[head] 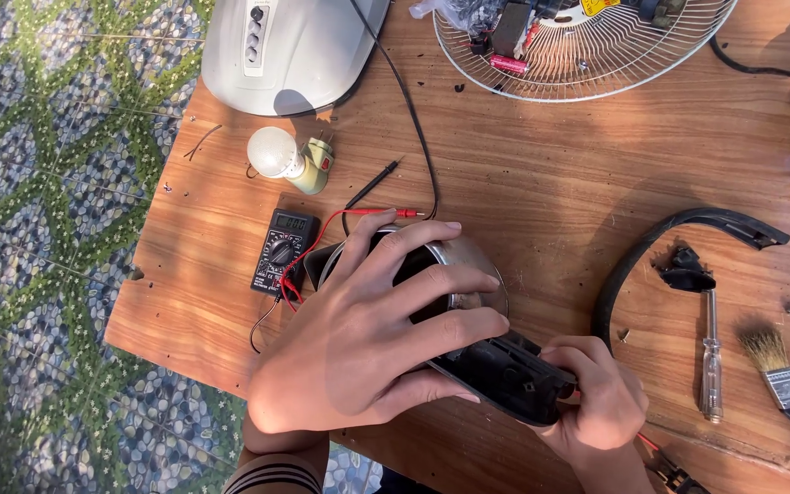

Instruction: The person works on a disassembled electric kettle on a wooden table, using a multimeter to test the heating element and a screwdriver to adjust internal components. They manipulate the kettle's base and wires while checking the multimeter readings.

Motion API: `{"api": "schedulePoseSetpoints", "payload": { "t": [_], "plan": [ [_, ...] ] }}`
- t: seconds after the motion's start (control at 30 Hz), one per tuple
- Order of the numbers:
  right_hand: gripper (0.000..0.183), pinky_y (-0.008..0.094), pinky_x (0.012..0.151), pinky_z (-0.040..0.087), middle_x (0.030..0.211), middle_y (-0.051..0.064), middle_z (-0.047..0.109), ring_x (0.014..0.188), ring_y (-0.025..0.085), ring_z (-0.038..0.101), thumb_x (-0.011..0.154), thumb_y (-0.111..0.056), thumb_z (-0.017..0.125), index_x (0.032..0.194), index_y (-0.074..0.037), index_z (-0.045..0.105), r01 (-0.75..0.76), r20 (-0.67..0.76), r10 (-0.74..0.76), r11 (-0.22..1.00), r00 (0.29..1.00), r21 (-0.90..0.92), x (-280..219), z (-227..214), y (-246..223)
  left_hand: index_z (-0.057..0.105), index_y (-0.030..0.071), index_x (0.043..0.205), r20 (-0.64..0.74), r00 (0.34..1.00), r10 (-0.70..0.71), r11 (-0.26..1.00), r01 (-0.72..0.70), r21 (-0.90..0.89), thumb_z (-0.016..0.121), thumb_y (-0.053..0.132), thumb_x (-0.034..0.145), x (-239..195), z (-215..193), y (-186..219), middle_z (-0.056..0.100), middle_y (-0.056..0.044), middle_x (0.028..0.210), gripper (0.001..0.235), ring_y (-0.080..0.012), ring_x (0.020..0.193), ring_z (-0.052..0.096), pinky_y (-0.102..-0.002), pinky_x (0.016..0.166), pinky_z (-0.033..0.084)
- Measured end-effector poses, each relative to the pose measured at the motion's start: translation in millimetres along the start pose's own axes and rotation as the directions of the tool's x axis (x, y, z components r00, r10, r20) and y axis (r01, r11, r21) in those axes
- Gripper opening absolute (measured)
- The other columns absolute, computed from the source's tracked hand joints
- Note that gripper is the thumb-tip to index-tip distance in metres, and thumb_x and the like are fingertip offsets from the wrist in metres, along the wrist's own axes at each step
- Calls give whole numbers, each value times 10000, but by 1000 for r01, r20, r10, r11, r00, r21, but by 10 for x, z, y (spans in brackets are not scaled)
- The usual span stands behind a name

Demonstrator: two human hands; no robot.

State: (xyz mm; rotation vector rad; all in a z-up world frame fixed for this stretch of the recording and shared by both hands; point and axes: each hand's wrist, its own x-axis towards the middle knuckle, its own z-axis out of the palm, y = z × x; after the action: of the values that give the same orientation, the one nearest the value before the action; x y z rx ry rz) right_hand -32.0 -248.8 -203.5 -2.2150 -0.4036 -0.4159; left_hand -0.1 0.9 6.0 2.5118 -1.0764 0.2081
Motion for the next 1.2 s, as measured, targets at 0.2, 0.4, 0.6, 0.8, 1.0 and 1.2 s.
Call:
{"api": "schedulePoseSetpoints", "payload": {
  "t": [0.2, 0.4, 0.6, 0.8, 1.0, 1.2],
  "plan": [
    [450, 223, 626, 446, 949, -28, 702, 758, 103, 696, 860, -574, 579, 944, -142, 670, 67, -42, -66, 998, 997, 12, 56, 1, -27, 609, 179, 1294, 27, 1000, -3, 1000, 2, 31, 633, 348, 1017, -9, 11, -17, 589, -50, 1336, 325, -429, 1388, 478, -615, 1025, 380],
    [208, 200, 617, 416, 971, -15, 700, 773, 85, 685, 951, -343, 602, 1030, -151, 606, 83, -68, -79, 995, 995, 60, 86, 31, -77, 609, 174, 1303, 44, 999, -21, 999, 20, 31, 817, 262, 891, -12, 22, -13, 581, -54, 1358, 470, -430, 1386, 475, -614, 972, 401],
    [193, 204, 589, 430, 978, -43, 698, 791, 71, 693, 895, -337, 657, 950, -154, 625, 7, -7, -7, 998, 1000, 55, 113, 6, -118, 622, 169, 1295, 27, 999, -44, 999, 44, 17, 776, 240, 911, -1, 34, 2, 596, -59, 1350, 419, -425, 1372, 487, -625, 999, 396],
    [288, 233, 604, 449, 991, -41, 672, 793, 98, 682, 1004, -410, 474, 989, -145, 586, -17, 50, 12, 996, 999, 87, 153, -29, -175, 622, 172, 1311, 32, 998, -54, 998, 53, 28, 729, 269, 932, 14, 40, 2, 594, -49, 1364, 406, -416, 1352, 487, -637, 1031, 377],
    [755, 205, 616, 474, 1001, -25, 666, 836, 85, 702, 696, -809, 503, 1046, -144, 576, 50, 65, -63, 982, 996, 184, 146, -34, -62, 631, 105, 1209, 12, 998, -68, 997, 69, -38, 673, 200, 887, 45, 37, 18, 619, -71, 1303, 338, -453, 1330, 496, -649, 1048, 356],
    [750, 241, 577, 484, 1043, 41, 691, 872, 143, 737, 853, -765, 369, 1114, -103, 605, 87, 83, -103, 981, 991, 175, 153, -93, -115, 629, 72, 1184, 24, 998, -52, 998, 53, -42, 661, 196, 876, 51, 26, 7, 624, -91, 1312, 333, -480, 1331, 494, -663, 1036, 353]
  ]
}}
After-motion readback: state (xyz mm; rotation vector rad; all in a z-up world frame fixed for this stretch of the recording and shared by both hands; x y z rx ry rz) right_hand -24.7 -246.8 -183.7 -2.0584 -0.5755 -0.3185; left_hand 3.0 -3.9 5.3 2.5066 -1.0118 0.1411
